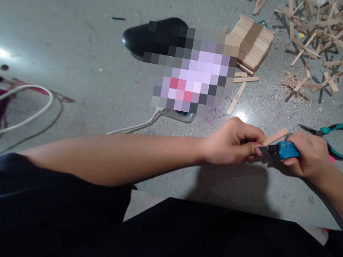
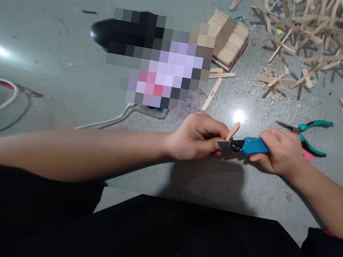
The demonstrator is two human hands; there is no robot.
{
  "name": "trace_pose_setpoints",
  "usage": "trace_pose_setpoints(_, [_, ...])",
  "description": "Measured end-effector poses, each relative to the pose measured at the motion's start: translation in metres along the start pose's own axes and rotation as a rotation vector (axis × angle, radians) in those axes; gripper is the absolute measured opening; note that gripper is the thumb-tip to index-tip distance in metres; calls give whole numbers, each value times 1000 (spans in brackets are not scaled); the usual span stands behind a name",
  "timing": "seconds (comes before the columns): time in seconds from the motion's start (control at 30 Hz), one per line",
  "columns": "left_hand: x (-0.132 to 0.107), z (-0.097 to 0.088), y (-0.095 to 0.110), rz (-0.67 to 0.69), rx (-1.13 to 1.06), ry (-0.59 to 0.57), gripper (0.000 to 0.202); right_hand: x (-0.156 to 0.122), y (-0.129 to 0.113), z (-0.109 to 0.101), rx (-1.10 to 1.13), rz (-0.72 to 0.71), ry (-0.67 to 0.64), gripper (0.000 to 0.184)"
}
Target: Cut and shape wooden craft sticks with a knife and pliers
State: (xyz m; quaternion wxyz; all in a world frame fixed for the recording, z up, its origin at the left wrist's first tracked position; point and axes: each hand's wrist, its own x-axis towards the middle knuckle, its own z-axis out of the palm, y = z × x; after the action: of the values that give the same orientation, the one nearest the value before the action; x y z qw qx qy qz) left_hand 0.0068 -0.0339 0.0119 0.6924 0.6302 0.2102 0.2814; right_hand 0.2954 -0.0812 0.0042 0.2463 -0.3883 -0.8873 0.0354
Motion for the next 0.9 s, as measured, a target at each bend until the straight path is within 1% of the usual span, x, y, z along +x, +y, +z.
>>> trace_pose_setpoints(0.1, [0,2,-2,-32,-80,-9,56,3,-1,0,-3,10,-20,70])
trace_pose_setpoints(0.2, [0,2,-5,-85,-269,-34,56,4,0,-1,-2,7,-23,70])
trace_pose_setpoints(0.27, [0,1,-6,-112,-355,-46,56,3,1,-1,7,-7,-5,68])
trace_pose_setpoints(0.37, [0,-1,-6,-123,-363,-63,58,0,4,-1,22,-2,9,65])
trace_pose_setpoints(0.43, [0,-2,-3,-111,-305,-61,59,-2,4,-2,30,1,-6,65])
trace_pose_setpoints(0.5, [0,-2,1,-88,-198,-50,55,-2,5,-2,28,0,-28,67])
trace_pose_setpoints(0.63, [-1,1,6,-12,41,19,34,1,5,-3,-9,25,-78,74])
trace_pose_setpoints(0.73, [-3,4,5,92,190,70,26,3,3,-2,-26,25,-79,76])
trace_pose_setpoints(0.83, [-5,7,1,236,328,146,26,3,0,1,-41,9,-33,74])
trace_pose_setpoints(0.9, [-5,8,-2,280,399,192,26,3,-2,2,-54,17,-11,72])
